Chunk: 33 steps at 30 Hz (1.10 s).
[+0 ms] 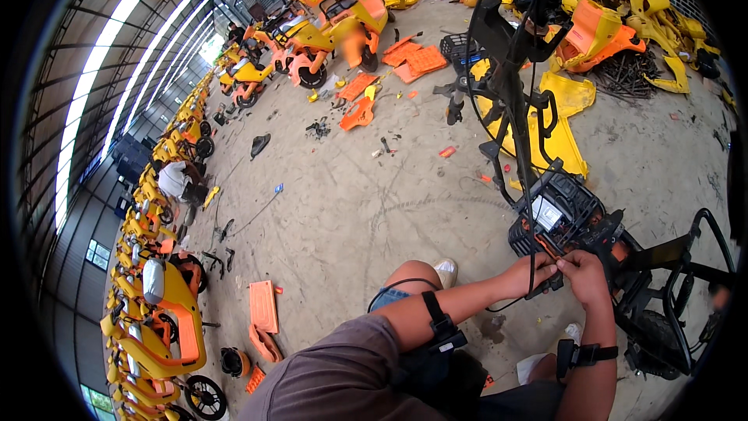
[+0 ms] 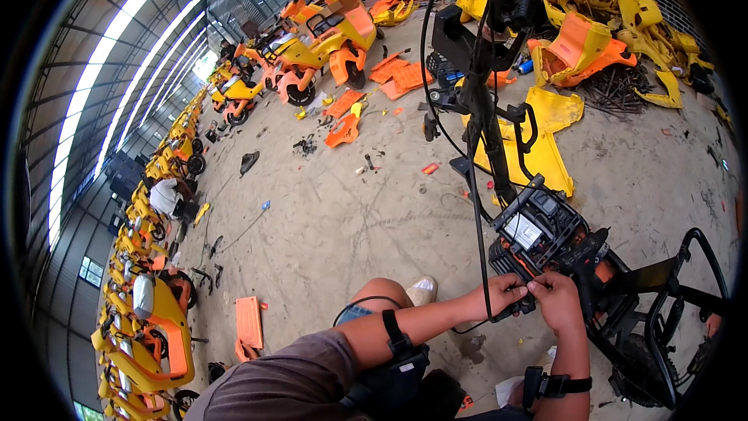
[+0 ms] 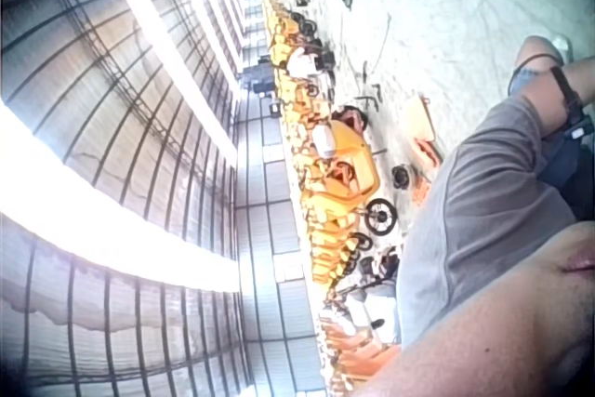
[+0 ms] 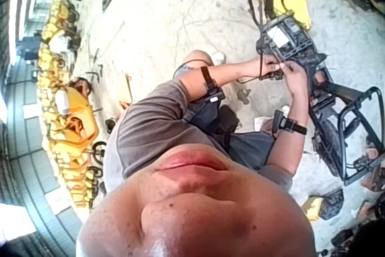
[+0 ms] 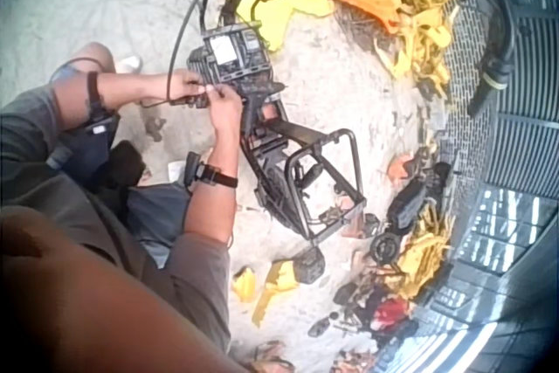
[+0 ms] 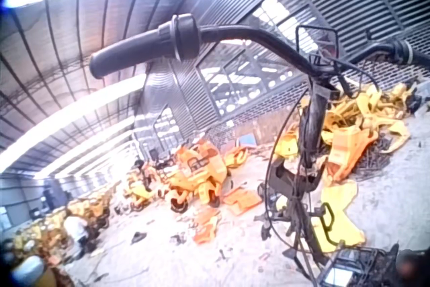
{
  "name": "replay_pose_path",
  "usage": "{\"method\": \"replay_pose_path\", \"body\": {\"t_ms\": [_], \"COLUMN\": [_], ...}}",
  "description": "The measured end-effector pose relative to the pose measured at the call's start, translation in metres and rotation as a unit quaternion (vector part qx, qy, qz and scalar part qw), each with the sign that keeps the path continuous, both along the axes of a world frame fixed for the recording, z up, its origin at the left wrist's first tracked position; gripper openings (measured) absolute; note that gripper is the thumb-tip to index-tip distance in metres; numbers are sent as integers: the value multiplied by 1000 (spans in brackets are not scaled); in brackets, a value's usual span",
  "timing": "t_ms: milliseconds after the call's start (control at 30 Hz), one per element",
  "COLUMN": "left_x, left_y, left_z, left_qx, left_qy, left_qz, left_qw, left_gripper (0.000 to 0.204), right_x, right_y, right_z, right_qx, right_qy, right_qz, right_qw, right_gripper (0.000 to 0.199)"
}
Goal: The person works on the electrical components of a motorcycle frame, connecting wires to a control unit and using a power drill to secure a small bracket.
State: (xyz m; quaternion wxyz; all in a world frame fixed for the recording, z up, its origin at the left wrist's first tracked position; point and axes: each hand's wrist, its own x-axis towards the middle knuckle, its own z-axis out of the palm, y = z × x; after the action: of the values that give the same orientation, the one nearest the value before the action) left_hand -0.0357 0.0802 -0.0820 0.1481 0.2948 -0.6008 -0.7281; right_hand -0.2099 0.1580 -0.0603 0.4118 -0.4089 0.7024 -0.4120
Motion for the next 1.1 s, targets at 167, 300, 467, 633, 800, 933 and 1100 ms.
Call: {"method": "replay_pose_path", "body": {"t_ms": [167, 300, 467, 633, 800, 933, 1100], "left_x": [1, 1, 3, 3, 4, 5, 8], "left_y": [-3, -4, -1, -3, -4, -6, -10], "left_z": [-18, -10, -7, 4, -5, -11, -10], "left_qx": [3, 7, 25, 6, 4, 6, 19], "left_qy": [9, 1, 19, 2, 10, 18, 13], "left_qz": [-6, -8, 2, -12, -9, -5, -14], "left_qw": [1000, 1000, 1000, 1000, 1000, 1000, 1000], "left_gripper": [24, 24, 24, 24, 24, 24, 24], "right_x": [3, 2, 4, 1, 1, 2, 5], "right_y": [-2, -1, 0, -1, -3, -5, -7], "right_z": [-1, 8, 22, 19, 11, 9, 14], "right_qx": [-11, -1, 5, 40, 20, 15, 12], "right_qy": [-33, -65, -69, -16, -31, -41, -47], "right_qz": [7, 27, 30, 21, 26, 32, 39], "right_qw": [999, 998, 997, 999, 999, 999, 998], "right_gripper": [14, 13, 19, 24, 16, 9, 10]}}
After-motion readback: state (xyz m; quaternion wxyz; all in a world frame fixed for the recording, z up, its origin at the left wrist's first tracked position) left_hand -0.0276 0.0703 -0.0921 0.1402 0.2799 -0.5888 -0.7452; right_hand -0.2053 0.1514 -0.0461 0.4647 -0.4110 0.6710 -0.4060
